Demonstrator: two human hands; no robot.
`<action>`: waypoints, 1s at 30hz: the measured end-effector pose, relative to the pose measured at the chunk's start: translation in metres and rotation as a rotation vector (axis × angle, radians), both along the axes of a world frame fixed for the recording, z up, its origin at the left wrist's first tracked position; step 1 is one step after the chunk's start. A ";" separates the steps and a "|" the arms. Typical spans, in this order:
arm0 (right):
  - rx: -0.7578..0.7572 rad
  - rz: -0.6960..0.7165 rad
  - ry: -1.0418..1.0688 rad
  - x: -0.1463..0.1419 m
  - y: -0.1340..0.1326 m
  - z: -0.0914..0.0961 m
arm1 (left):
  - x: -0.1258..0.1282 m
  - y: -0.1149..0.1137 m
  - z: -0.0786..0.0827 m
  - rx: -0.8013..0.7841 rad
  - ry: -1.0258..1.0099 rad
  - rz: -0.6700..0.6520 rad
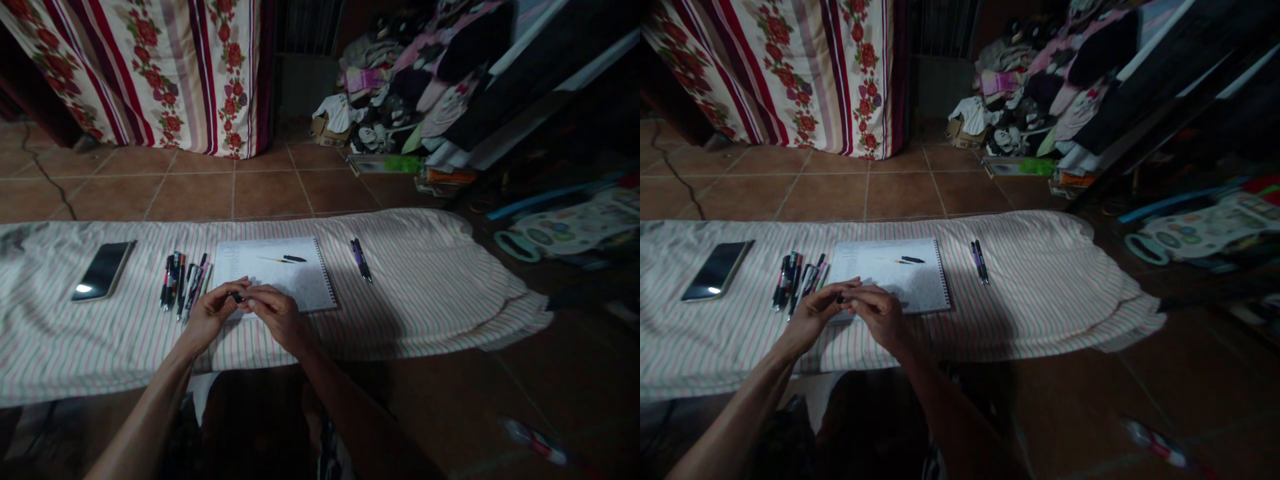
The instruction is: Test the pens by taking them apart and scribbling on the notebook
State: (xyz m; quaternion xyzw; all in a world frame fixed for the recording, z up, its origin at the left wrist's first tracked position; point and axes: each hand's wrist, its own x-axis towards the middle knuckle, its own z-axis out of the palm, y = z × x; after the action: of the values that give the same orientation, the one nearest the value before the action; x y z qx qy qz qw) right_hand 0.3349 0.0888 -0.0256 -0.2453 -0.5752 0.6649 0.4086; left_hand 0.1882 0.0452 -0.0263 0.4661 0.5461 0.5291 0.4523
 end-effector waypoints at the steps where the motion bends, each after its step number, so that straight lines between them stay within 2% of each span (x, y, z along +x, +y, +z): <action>1: 0.014 0.001 -0.005 0.000 0.000 0.001 | 0.000 0.000 0.001 0.008 -0.003 -0.010; 6: 0.120 0.000 -0.045 0.001 -0.003 0.004 | 0.000 -0.001 0.003 -0.004 -0.014 -0.063; 9: 0.069 -0.052 -0.053 0.002 -0.002 0.007 | 0.003 0.000 0.001 -0.005 -0.062 0.018; 12: -0.057 -0.237 -0.076 0.002 0.005 0.005 | 0.007 0.001 -0.001 0.034 -0.167 0.167; 14: -0.089 -0.369 -0.112 0.003 0.012 -0.001 | 0.011 0.003 -0.002 -0.011 -0.153 0.180; 15: -0.094 -0.404 -0.132 0.004 0.015 -0.004 | 0.012 0.004 -0.003 -0.066 -0.113 0.146; 17: -0.099 -0.416 -0.157 0.005 0.020 -0.010 | 0.014 0.006 -0.003 -0.124 -0.104 0.131; 21: -0.085 -0.415 -0.168 0.006 0.023 -0.020 | 0.014 0.007 -0.003 -0.100 -0.120 0.249; 26: -0.026 -0.454 -0.200 0.007 0.028 -0.030 | 0.014 0.004 -0.001 -0.182 -0.115 0.182; 30: -0.061 -0.487 -0.215 0.008 0.034 -0.033 | 0.009 0.003 0.002 -0.186 -0.085 0.239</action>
State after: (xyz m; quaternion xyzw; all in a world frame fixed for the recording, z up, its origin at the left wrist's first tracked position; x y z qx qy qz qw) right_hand 0.3425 0.1226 -0.0586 -0.4580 -0.5191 0.5341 0.4854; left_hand 0.1973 0.0487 -0.0248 0.3310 0.6249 0.5454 0.4500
